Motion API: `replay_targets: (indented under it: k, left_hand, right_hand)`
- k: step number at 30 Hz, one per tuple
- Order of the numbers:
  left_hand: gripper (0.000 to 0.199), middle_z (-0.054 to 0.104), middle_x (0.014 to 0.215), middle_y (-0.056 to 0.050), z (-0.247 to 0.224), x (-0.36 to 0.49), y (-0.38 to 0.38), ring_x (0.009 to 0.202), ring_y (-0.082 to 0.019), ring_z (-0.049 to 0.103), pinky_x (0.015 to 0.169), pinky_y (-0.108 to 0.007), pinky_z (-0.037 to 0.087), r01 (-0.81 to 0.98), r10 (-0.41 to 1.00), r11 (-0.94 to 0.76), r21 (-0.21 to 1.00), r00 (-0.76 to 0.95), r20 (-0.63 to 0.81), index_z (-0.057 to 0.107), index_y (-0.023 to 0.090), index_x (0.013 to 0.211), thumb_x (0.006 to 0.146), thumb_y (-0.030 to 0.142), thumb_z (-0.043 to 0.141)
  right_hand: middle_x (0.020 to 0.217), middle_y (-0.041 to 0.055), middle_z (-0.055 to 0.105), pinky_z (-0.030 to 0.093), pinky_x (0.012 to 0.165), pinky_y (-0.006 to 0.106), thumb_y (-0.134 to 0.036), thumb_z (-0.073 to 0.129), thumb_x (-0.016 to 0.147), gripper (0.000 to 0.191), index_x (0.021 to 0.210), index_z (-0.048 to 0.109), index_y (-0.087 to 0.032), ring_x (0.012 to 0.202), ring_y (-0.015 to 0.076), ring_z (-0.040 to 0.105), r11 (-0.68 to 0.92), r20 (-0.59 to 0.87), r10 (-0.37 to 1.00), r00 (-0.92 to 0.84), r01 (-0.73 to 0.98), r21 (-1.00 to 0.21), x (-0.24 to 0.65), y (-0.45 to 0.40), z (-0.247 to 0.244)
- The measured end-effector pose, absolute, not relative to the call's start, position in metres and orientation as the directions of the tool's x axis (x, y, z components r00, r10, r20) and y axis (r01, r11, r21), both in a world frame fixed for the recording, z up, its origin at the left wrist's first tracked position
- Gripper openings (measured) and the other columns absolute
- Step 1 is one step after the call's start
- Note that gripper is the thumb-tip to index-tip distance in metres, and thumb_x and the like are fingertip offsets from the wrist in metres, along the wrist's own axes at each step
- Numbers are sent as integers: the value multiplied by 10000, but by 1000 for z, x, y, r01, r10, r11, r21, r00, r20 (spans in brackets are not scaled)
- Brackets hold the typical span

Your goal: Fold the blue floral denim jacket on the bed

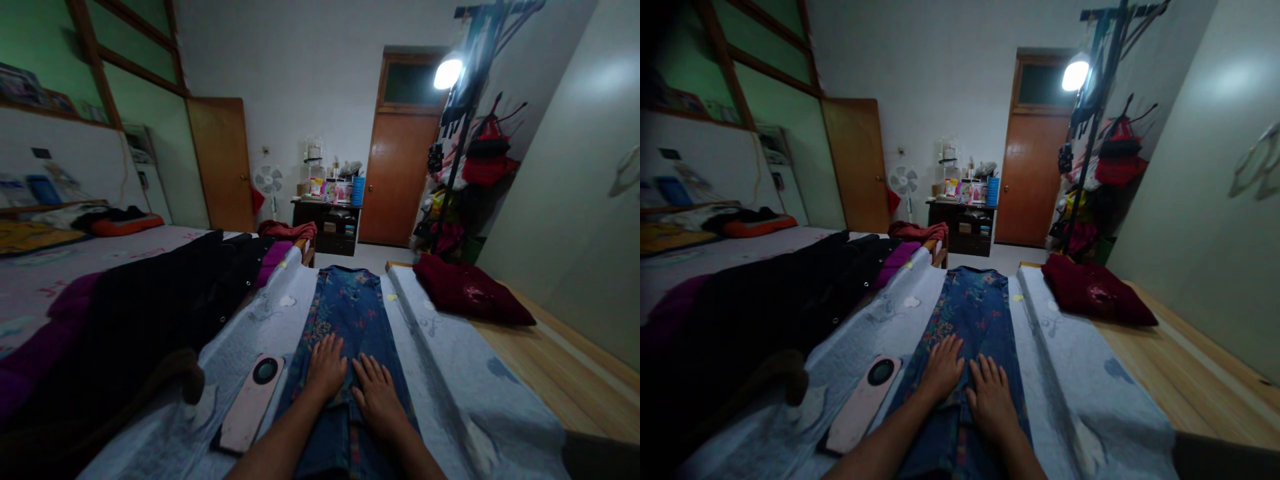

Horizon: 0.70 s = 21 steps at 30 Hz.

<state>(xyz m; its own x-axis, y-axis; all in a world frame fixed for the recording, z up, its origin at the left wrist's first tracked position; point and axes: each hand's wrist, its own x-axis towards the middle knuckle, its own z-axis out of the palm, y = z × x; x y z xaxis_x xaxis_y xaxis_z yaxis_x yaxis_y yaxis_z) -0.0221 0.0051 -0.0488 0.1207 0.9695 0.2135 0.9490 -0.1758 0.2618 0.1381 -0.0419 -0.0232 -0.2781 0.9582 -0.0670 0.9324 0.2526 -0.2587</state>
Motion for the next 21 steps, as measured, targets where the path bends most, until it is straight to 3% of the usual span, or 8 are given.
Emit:
replay_targets:
  k: [21]
  left_hand:
    - [508, 437, 1512, -79, -49, -23, 6, 1412, -245, 358, 1182, -456, 258, 934, 968, -172, 315, 100, 231, 486, 200, 1415, 939, 361, 413]
  right_hand:
    - [1584, 16, 290, 128, 1194, 458, -416, 413, 922, 582, 1490, 382, -297, 1473, 240, 210, 254, -32, 961, -273, 926, -278, 137, -47, -14]
